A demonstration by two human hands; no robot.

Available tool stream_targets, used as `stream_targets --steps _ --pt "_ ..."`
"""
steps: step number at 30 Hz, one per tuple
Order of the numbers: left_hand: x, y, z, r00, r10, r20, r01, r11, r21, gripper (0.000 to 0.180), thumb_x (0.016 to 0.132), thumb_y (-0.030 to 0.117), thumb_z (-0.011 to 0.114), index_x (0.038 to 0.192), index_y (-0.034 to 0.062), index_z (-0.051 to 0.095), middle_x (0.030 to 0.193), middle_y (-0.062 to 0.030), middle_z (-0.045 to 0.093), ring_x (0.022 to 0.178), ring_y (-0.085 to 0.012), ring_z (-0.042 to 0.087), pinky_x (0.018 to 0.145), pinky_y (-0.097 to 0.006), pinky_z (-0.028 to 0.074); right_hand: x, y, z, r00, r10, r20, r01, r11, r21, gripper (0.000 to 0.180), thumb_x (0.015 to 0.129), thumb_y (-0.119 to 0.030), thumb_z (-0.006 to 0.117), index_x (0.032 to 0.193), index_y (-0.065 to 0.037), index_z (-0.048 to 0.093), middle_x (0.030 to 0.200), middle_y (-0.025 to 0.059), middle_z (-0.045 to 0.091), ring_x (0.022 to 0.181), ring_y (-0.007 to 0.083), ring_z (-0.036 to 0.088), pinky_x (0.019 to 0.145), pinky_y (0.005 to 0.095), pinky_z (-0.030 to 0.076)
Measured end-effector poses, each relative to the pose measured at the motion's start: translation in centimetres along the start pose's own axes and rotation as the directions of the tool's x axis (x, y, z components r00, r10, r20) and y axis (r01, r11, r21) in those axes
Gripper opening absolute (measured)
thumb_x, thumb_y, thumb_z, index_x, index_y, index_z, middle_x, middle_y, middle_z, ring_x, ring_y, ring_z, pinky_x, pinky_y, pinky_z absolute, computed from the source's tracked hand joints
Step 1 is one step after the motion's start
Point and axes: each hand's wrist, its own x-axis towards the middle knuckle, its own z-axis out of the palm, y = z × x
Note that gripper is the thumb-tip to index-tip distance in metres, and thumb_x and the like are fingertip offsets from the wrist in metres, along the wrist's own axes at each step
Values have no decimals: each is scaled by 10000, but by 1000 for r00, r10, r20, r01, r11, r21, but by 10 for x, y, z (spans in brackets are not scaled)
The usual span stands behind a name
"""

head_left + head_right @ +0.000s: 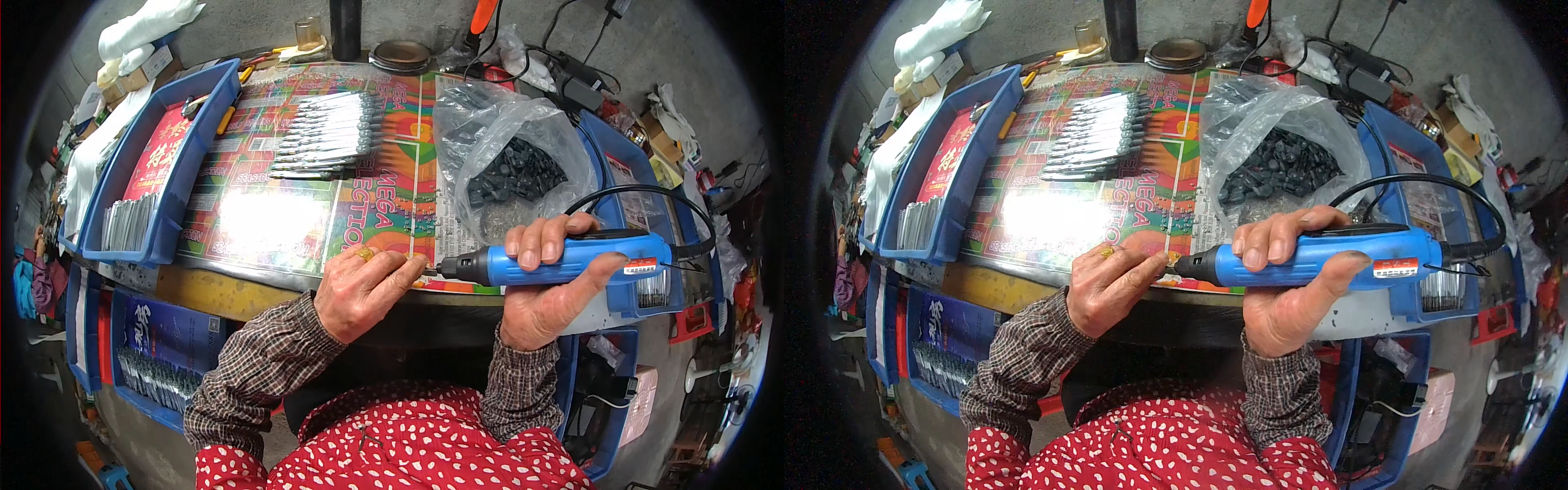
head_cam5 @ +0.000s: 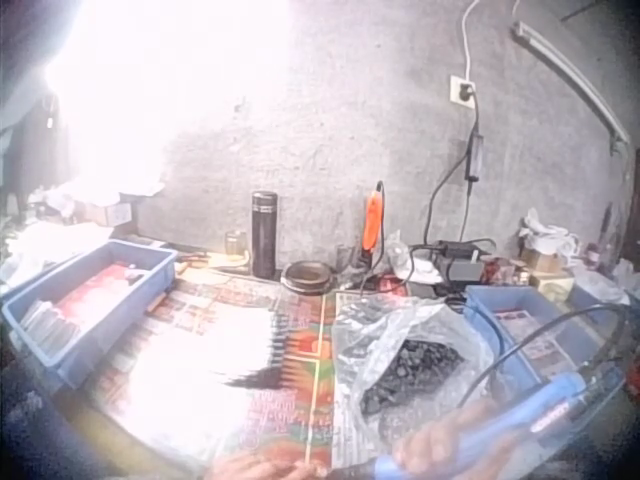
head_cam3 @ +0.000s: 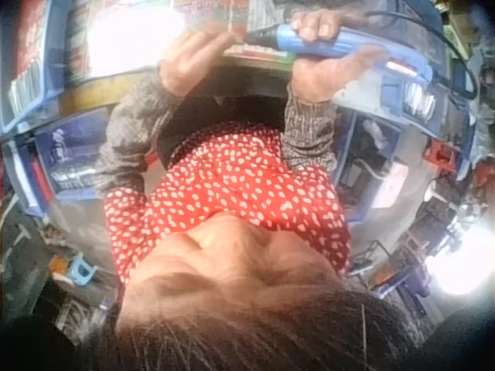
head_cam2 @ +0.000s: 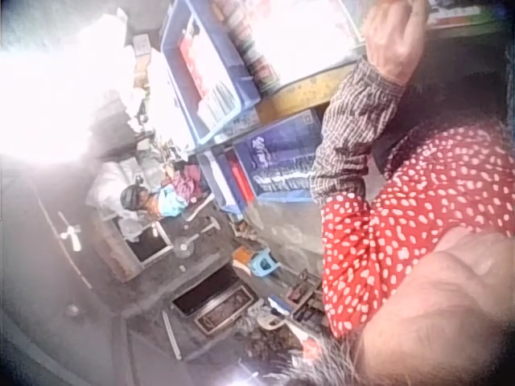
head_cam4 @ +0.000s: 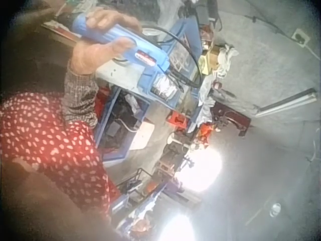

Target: The person assembles small metal parts and plastic components on a workbench using an electric screwdriver.

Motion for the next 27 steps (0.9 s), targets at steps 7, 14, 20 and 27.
stream_targets --steps 7,14,20,27 --pt "1 2 -2 998 -39 49 40 999 -8 285 685 58 644 963 12 605 786 -51 589 621 -152 553 534 -286 428 1 0 0 1000 6 -2 -6 1000 -12 524 757 -621 545 912 -127 472 633 1 478 555 144 493 603 328 399" --pt "-3 -2 2 999 -25 26 24 1000 9 287 663 48 639 945 25 597 792 -47 586 623 -151 554 529 -282 423 2 -2 0 999 -24 -28 23 999 -29 509 772 -600 545 913 -114 486 631 -3 466 545 126 469 586 306 391" --pt "-2 -2 0 1000 28 -11 -28 1000 0 308 649 43 637 954 47 598 799 -49 593 609 -144 558 508 -279 420 3 -3 -5 1000 -2 -27 1 999 -39 516 764 -620 538 913 -130 479 637 -1 478 553 138 480 596 325 387" --pt "-2 -2 0 998 44 -38 -44 999 4 294 632 46 652 922 36 608 790 -57 600 617 -150 575 497 -274 422 3 -3 -5 999 6 -37 -8 999 -54 510 767 -612 541 915 -128 475 632 2 472 553 141 475 602 328 387"
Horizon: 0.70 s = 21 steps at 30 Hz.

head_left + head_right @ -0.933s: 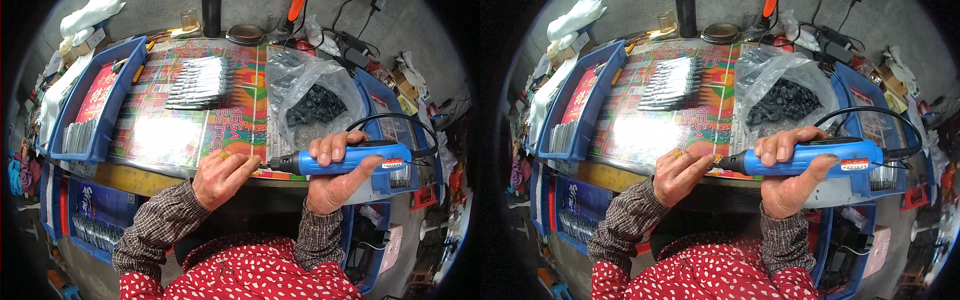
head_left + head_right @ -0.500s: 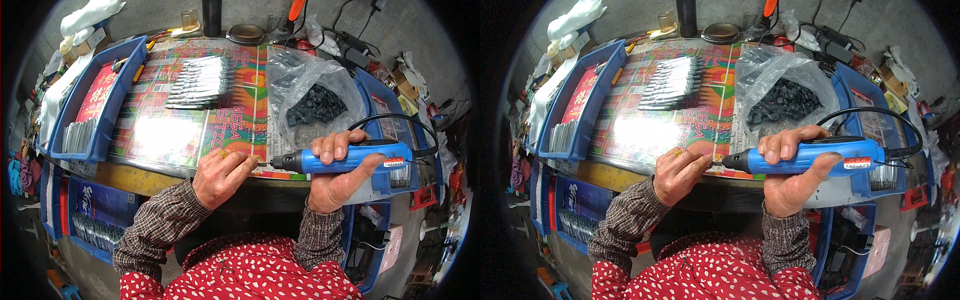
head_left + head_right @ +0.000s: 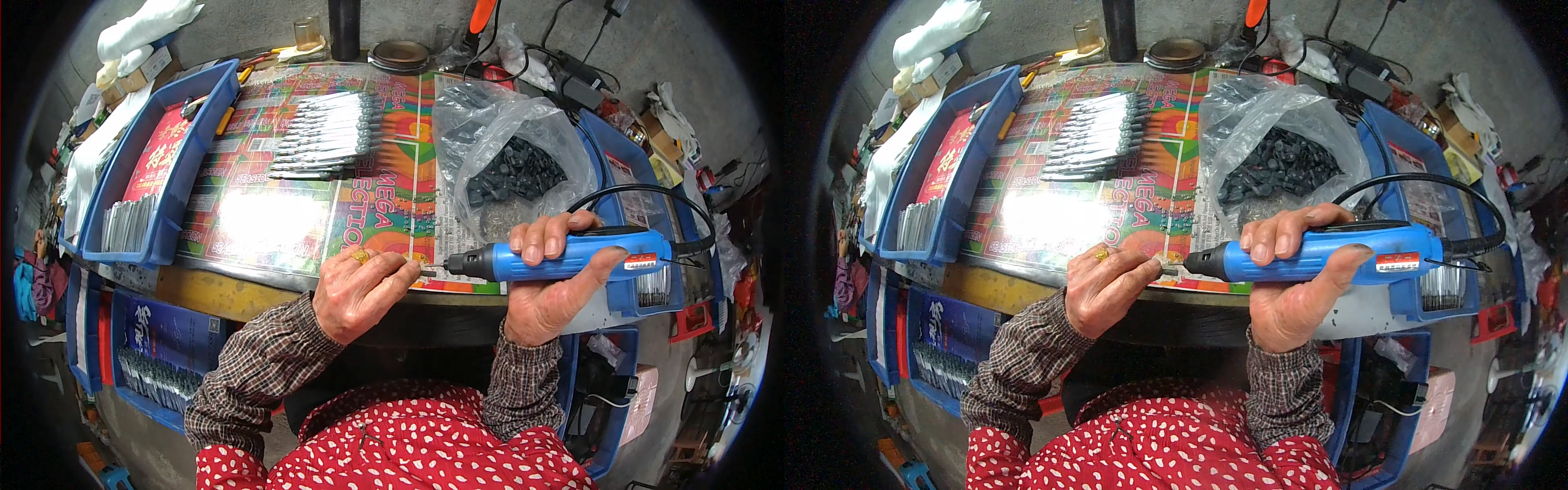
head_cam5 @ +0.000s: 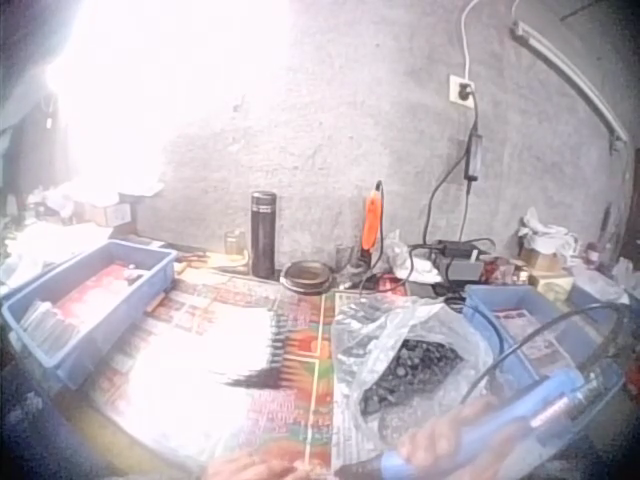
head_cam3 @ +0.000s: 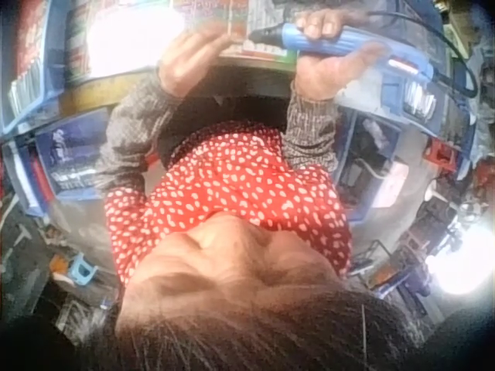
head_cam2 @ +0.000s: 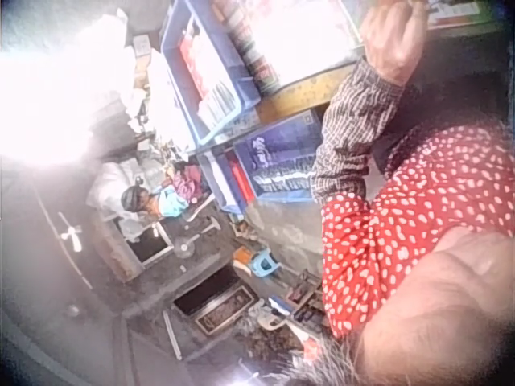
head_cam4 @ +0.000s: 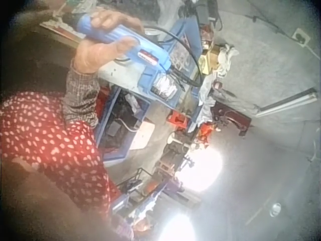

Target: The person assembles small metal parts and plastic components on a workbench using an electric screwdriver.

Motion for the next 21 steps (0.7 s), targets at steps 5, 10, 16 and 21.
stream_targets --steps 5,10,16,21 --pt "4 1 -3 1000 8 -15 -8 1000 -13 272 623 43 655 890 30 609 787 -64 601 621 -156 580 503 -270 432 0 1 -1 1000 -8 6 8 1000 -19 509 767 -608 545 917 -127 473 633 4 469 558 143 475 603 331 389" --pt "5 1 -6 1000 19 22 -19 1000 -16 274 608 42 657 877 28 605 787 -69 602 629 -163 585 506 -275 441 -2 3 -1 1000 -5 12 5 999 -31 506 764 -604 551 918 -128 475 635 5 469 562 145 477 608 334 392" --pt "3 0 -3 1000 25 6 -25 1000 -15 263 609 44 651 867 21 603 798 -75 608 643 -175 597 524 -285 462 -3 4 -2 1000 14 6 -14 1000 -21 496 755 -594 572 914 -132 486 641 7 477 572 145 479 617 332 392" --pt "5 3 -4 1000 -4 -21 3 998 -55 226 597 -24 678 810 -17 604 735 -93 613 607 -202 601 509 -290 471 -3 4 -3 999 27 18 -27 1000 -10 489 750 -583 588 915 -132 490 641 7 480 572 148 480 621 334 392"
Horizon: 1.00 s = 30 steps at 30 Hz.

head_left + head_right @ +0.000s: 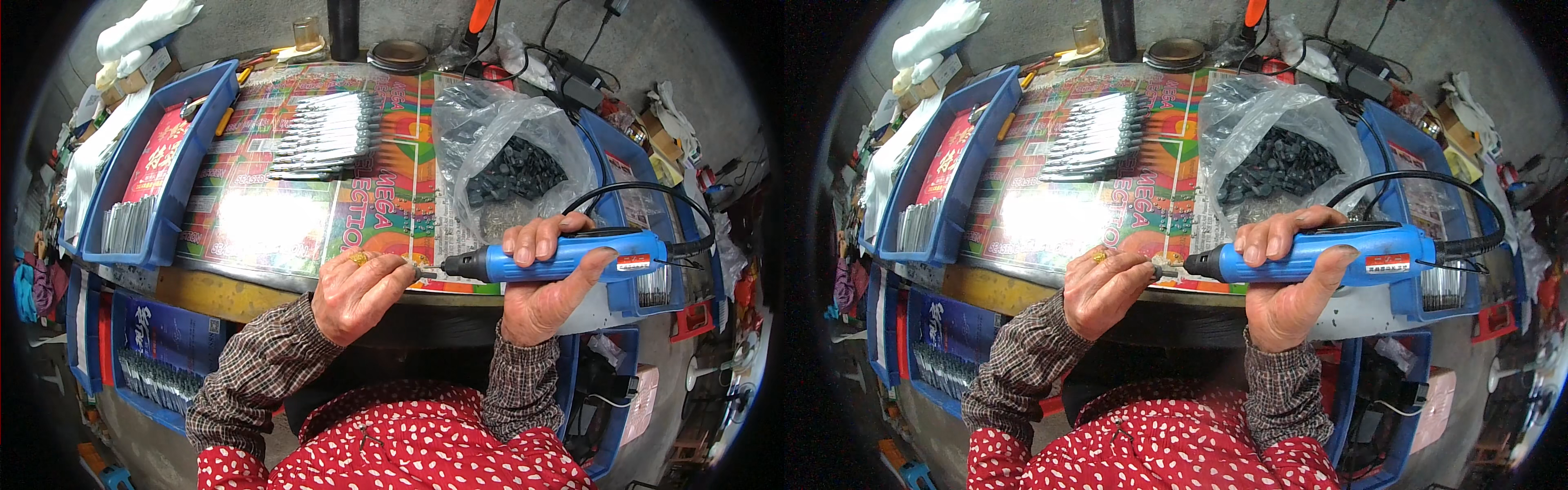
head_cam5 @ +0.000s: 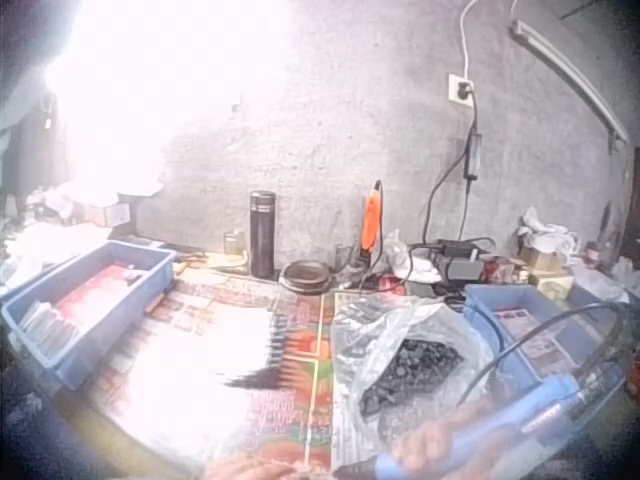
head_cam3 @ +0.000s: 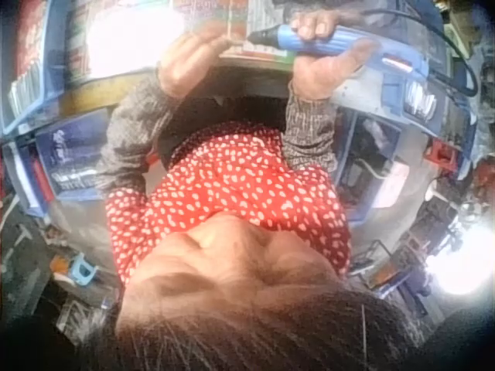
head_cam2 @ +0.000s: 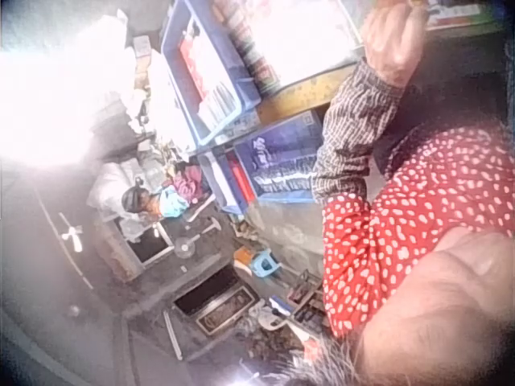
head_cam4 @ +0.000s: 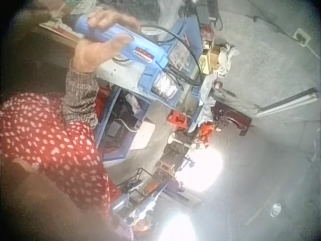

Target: The person assembles small metal parts and plastic components on a workbench using an electric screwdriver.

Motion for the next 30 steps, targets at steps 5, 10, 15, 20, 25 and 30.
stream_targets --steps 5,10,15,20,25,30 --pt "-1 0 1 1000 -5 14 4 998 61 275 622 46 654 890 23 600 793 -67 602 638 -164 585 511 -277 439 -1 1 0 1000 -3 -4 3 1000 -8 488 755 -575 589 916 -126 487 640 10 480 573 150 482 625 335 393" --pt "0 1 -2 999 4 38 -6 999 53 275 627 38 651 898 38 601 796 -60 592 633 -158 580 508 -273 440 -1 3 1 1000 -5 -7 5 1000 2 492 756 -555 603 932 -114 471 641 16 482 574 153 486 630 342 404" --pt "0 1 -3 998 -13 61 9 998 56 259 628 43 650 883 38 603 794 -62 591 639 -159 586 506 -276 446 -4 9 3 1000 -12 5 13 997 -78 488 778 -570 564 923 -114 469 641 3 458 569 138 458 606 322 382" --pt "-2 -2 -3 999 4 36 -5 999 38 244 627 46 652 864 21 600 795 -75 600 639 -170 594 510 -277 453 -6 17 5 1000 15 11 -13 992 -125 484 760 -542 607 925 -108 468 642 14 472 571 152 477 622 337 399" --pt "-2 -1 0 1000 -4 15 3 999 32 233 624 33 651 850 9 598 794 -80 607 631 -177 594 520 -277 458 -6 22 4 999 38 3 -37 992 -124 479 751 -518 633 926 -105 467 639 23 482 569 163 491 633 349 413" --pt "-2 0 -1 999 -34 10 34 999 13 232 624 31 653 848 6 598 796 -80 608 627 -176 592 524 -279 456 -6 24 5 1000 29 1 -29 993 -118 483 748 -524 632 933 -110 468 643 24 484 579 162 491 637 349 414"
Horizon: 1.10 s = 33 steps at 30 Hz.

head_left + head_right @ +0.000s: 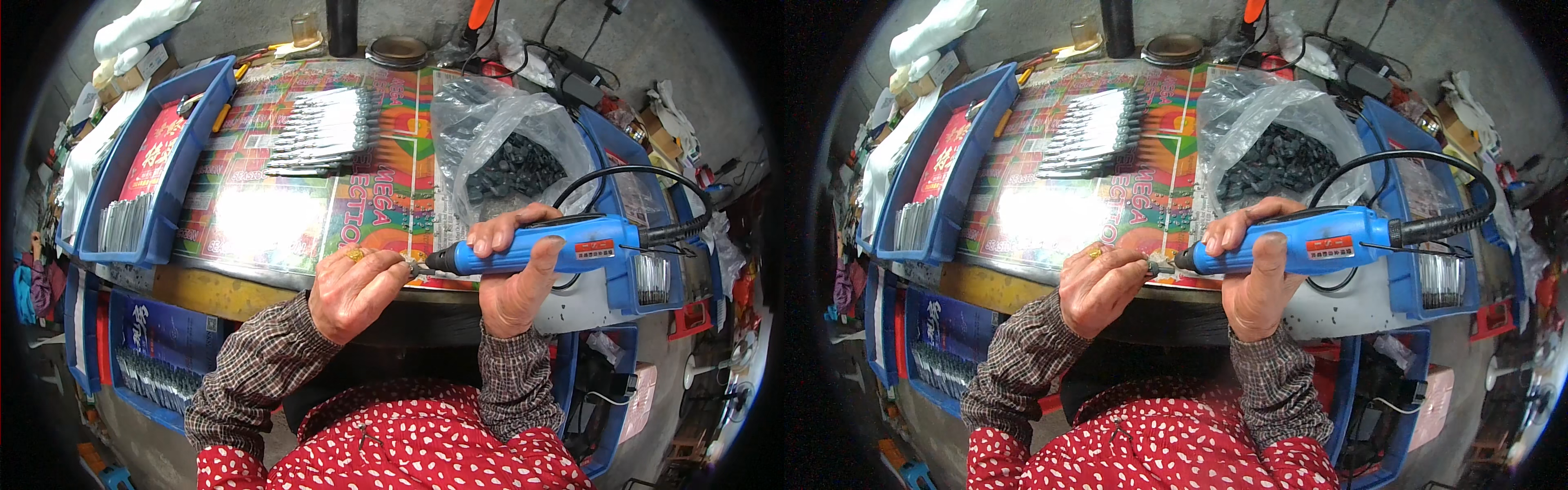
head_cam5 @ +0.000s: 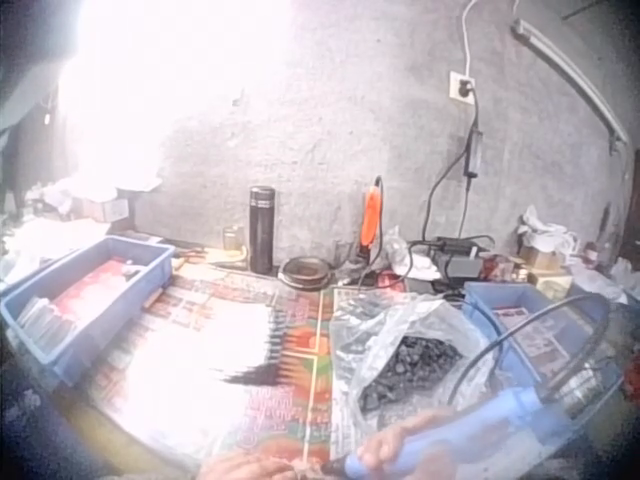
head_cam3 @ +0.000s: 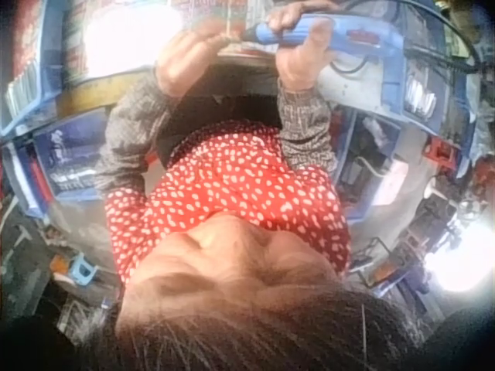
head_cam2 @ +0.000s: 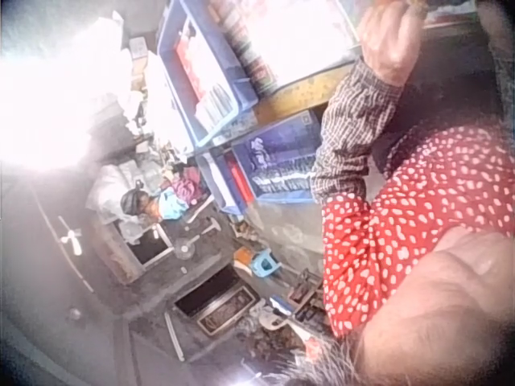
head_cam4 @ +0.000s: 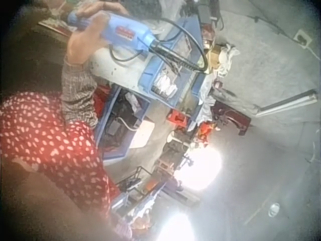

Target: The person assembles small metal parts and plastic components on a workbench using an electric screwdriver.

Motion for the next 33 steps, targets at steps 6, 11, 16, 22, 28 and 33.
stream_targets --steps 6,11,16,22,28,33 --pt "1 -1 -1 1000 16 -6 -16 1000 4 246 621 31 653 861 17 601 795 -74 597 641 -174 590 516 -283 444 4 -6 -4 1000 -29 -2 29 998 53 488 764 -552 594 940 -113 474 642 9 463 579 149 472 631 335 398" --pt "1 1 -4 998 40 39 -42 998 38 265 613 38 652 873 34 603 801 -73 596 653 -177 590 519 -286 451 7 -16 -4 999 -38 -3 38 993 110 493 779 -579 553 933 -114 496 641 0 456 575 138 462 621 325 388" --pt "-2 -1 0 998 54 15 -54 998 13 242 602 42 649 838 17 602 811 -84 602 647 -181 591 531 -285 463 8 -24 2 997 -75 -32 78 989 122 502 782 -590 539 927 -110 509 635 -5 460 557 130 459 596 312 387" --pt "-3 -1 2 999 38 1 -38 999 -3 226 597 50 645 814 4 598 820 -95 607 653 -189 591 545 -287 470 9 -29 0 998 -55 7 53 988 147 539 736 -630 563 920 -129 487 637 7 484 565 149 489 610 330 402" --pt "-1 1 1 1000 9 -6 -9 1000 -10 232 609 47 649 832 12 598 816 -84 604 659 -181 586 554 -288 467 8 -30 2 997 -76 18 72 982 172 548 741 -641 542 922 -126 488 641 7 489 562 144 494 594 324 406" --pt "2 1 -2 999 47 27 -47 999 20 227 622 33 648 842 24 594 808 -78 598 652 -172 578 544 -284 460 7 -30 9 995 -96 -28 99 986 137 544 756 -617 540 930 -103 502 624 -3 445 534 119 453 560 292 393"
